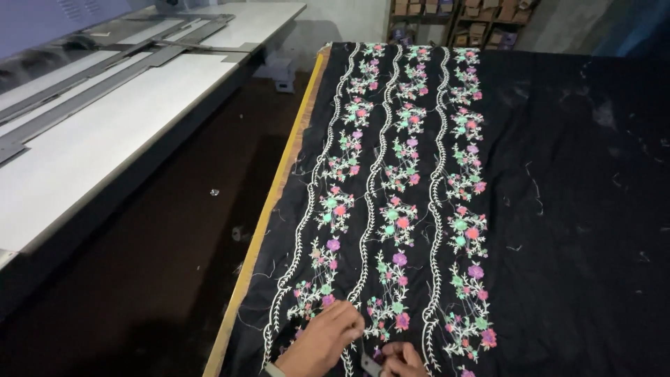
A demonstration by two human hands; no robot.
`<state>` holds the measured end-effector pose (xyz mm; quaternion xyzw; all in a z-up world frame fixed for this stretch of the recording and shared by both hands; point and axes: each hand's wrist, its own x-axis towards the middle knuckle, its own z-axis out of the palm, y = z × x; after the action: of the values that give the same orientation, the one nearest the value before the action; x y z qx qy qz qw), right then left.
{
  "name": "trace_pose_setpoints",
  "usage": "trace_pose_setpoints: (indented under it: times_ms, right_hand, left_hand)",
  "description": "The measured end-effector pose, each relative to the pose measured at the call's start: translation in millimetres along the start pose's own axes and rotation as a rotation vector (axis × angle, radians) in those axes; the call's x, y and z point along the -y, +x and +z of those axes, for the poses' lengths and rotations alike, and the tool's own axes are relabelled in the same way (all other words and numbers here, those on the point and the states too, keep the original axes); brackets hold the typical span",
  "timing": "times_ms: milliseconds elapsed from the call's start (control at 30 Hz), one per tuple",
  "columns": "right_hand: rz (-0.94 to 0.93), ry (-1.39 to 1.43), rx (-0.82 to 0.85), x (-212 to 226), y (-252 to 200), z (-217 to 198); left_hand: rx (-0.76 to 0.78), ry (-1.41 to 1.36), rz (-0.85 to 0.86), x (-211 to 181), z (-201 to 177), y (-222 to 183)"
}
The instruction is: Trimming excess embroidery threads from a piece of black fabric with floral patterns using a small hand-held blade.
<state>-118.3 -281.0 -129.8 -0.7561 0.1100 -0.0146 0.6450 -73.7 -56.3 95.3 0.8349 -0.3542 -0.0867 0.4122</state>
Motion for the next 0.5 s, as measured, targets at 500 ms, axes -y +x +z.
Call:
trace_pose_setpoints:
  times_ms: [500]
  right_hand:
    - [-0.195, -0.238, 0.04, 132.6, -7.8, 26.3]
  left_hand:
    - [-0.908, -0.185, -0.407, 78.6, -48.5, -54.0]
